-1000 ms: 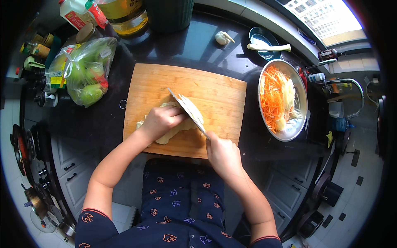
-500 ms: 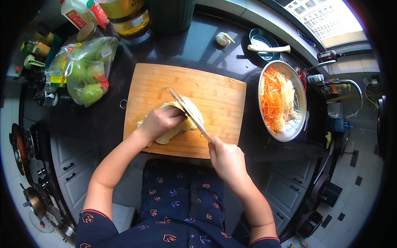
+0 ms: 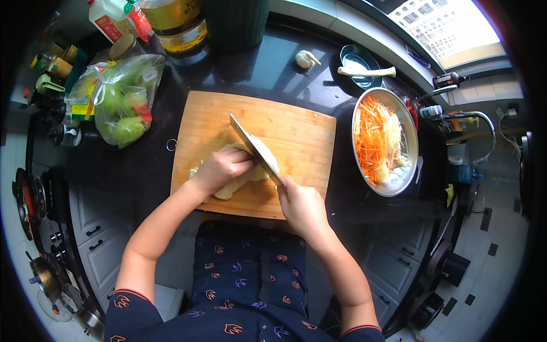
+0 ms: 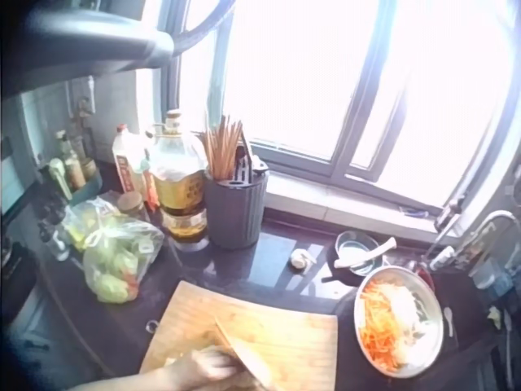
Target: The person slices a peeled potato into thin strips on a wooden cutting board using a large knife. The person holds the potato with their left hand and cuts with their right hand, creating a pile of julienned potato strips.
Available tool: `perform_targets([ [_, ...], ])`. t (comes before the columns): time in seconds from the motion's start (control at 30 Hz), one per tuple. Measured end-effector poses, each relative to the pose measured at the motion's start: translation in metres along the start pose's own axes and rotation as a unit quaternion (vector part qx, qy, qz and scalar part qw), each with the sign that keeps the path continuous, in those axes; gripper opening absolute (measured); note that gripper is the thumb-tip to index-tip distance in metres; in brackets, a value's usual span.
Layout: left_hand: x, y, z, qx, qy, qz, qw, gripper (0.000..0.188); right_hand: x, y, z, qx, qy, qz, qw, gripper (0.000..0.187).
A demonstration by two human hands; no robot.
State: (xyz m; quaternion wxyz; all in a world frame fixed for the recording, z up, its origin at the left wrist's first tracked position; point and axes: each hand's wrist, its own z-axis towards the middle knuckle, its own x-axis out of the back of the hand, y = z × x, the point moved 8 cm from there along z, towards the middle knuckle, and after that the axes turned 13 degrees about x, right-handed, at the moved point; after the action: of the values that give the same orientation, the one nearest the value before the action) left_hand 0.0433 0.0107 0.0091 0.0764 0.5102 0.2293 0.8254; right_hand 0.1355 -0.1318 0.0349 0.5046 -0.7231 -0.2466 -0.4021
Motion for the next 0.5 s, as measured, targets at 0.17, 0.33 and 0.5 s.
perform_targets([
  [0.17,0.001,0.002,-0.004,0.006,0.02,0.007,1.0,0.013,0.011,-0.01,-0.014,-0.043,-0.021,-0.001,0.999,0.015],
  [0.33,-0.004,0.0,-0.002,0.016,-0.014,-0.005,1.0,0.017,0.005,-0.007,-0.015,-0.058,-0.04,-0.017,0.997,0.017],
  [0.5,-0.002,0.001,0.001,0.02,-0.021,0.006,1.0,0.013,-0.011,0.0,0.002,-0.04,-0.02,-0.012,0.999,0.018],
])
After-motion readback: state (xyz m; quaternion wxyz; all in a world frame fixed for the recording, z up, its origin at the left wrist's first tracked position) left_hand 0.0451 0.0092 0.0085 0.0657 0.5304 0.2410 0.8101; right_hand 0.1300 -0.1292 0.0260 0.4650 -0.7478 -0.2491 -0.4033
